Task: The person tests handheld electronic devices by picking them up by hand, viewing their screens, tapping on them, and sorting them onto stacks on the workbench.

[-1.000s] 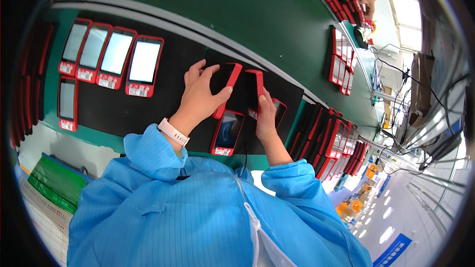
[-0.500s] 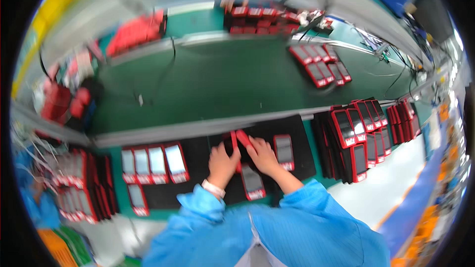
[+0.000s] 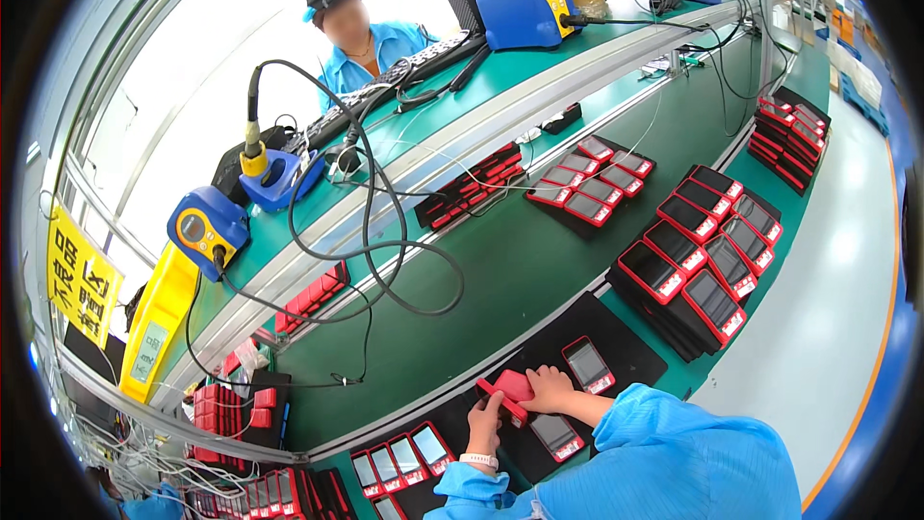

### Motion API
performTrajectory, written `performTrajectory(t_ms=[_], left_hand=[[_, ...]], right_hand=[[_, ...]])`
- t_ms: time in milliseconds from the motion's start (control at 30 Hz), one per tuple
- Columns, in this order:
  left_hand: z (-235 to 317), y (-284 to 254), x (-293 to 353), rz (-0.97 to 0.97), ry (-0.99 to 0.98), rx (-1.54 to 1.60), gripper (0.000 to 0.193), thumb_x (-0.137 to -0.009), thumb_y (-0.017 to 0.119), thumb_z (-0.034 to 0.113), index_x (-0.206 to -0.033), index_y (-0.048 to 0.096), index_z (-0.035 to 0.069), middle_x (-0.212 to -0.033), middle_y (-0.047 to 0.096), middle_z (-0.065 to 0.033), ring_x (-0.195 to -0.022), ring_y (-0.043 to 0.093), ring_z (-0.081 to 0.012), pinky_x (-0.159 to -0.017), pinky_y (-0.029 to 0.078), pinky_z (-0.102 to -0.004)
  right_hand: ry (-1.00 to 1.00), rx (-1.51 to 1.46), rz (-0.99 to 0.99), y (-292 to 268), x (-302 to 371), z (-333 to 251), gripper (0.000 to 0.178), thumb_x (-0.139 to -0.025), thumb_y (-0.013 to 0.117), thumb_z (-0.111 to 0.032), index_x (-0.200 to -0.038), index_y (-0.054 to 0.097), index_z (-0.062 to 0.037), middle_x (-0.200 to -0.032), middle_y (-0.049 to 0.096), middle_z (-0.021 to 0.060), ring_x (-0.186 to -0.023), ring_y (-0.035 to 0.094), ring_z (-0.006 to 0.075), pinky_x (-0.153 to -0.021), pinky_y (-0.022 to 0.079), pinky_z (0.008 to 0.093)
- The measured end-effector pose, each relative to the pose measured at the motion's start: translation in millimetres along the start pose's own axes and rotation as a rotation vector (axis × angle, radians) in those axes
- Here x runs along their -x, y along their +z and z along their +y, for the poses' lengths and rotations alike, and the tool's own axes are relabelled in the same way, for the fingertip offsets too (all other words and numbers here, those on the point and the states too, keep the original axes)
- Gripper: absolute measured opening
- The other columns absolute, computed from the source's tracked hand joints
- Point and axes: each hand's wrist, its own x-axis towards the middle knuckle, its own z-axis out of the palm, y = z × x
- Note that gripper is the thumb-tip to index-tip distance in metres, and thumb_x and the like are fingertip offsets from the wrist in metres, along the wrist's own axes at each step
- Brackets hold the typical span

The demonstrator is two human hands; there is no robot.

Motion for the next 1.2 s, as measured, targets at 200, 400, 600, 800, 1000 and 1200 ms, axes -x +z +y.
performTrajectory(t_ms=[200, 400, 600, 800, 1000, 1200], left_hand=[[8.7, -7.5, 27.1, -0.218, -0.108, 0.807, 0.034, -0.078, 0.063, 0.035, -0.095, 0.052, 0.008, -0.078, 0.055, -0.0051, -0.073, 0.054, -0.0173, -0.063, 0.047, -0.0314], [-3.6, -33.3, 52.9, -0.391, -0.178, 1.032, 0.036, -0.085, 0.052, 0.037, -0.099, 0.053, 0.003, -0.092, 0.059, -0.0119, -0.077, 0.058, -0.0225, -0.064, 0.051, -0.0348], [14.8, -27.7, 114.9, -0.648, -0.267, 1.389, 0.06, -0.087, 0.036, 0.052, -0.113, 0.047, -0.001, -0.108, 0.055, -0.0153, -0.09, 0.055, -0.0289, -0.076, 0.046, -0.0407], [23.1, -27.0, 136.3, -0.605, -0.118, 1.192, 0.067, -0.079, 0.04, 0.063, -0.109, 0.048, 0.003, -0.104, 0.052, -0.0074, -0.089, 0.051, -0.0226, -0.075, 0.041, -0.0376], [30.4, -17.9, 146.0, -0.672, -0.247, 1.237, 0.085, -0.068, 0.044, 0.075, -0.109, 0.044, 0.001, -0.089, 0.046, -0.0043, -0.08, 0.044, -0.0162, -0.071, 0.037, -0.032], [20.8, -18.4, 147.1, -0.711, -0.033, 1.111, 0.089, -0.07, 0.04, 0.075, -0.11, 0.038, -0.005, -0.095, 0.043, -0.0093, -0.087, 0.041, -0.0195, -0.076, 0.038, -0.0317]], right_hand=[[0.043, -0.981, -0.189, -17.1, -1.3, 1.8, 0.059, -0.075, 0.058, -0.046, -0.115, 0.05, -0.0032, -0.103, 0.054, 0.0124, -0.09, 0.054, 0.0224, -0.079, 0.045, 0.0324], [0.014, -1.73, -0.648, -46.7, 26.4, -9.9, 0.043, -0.09, 0.037, -0.034, -0.124, 0.039, -0.0073, -0.1, 0.057, 0.0091, -0.082, 0.056, 0.0167, -0.07, 0.047, 0.0326], [0.0, -1.937, -0.753, -52.5, 61.6, -31.7, 0.045, -0.092, 0.03, -0.04, -0.122, 0.04, -0.0074, -0.098, 0.058, 0.0099, -0.08, 0.057, 0.0178, -0.066, 0.047, 0.0317], [0.034, -2.045, -0.832, -51.3, 71.5, -37.3, 0.046, -0.092, 0.026, -0.035, -0.124, 0.038, -0.0046, -0.106, 0.055, 0.0145, -0.087, 0.057, 0.0233, -0.078, 0.047, 0.037], [0.012, -2.034, -0.84, -46.3, 76.8, -40.1, 0.047, -0.092, 0.024, -0.033, -0.124, 0.038, -0.0009, -0.111, 0.053, 0.0168, -0.094, 0.056, 0.025, -0.084, 0.045, 0.0381], [-0.064, -1.906, -0.805, -52.5, 87.4, -49.5, 0.047, -0.092, 0.027, -0.032, -0.12, 0.041, 0.0025, -0.108, 0.054, 0.0158, -0.093, 0.057, 0.0239, -0.086, 0.044, 0.0363]])
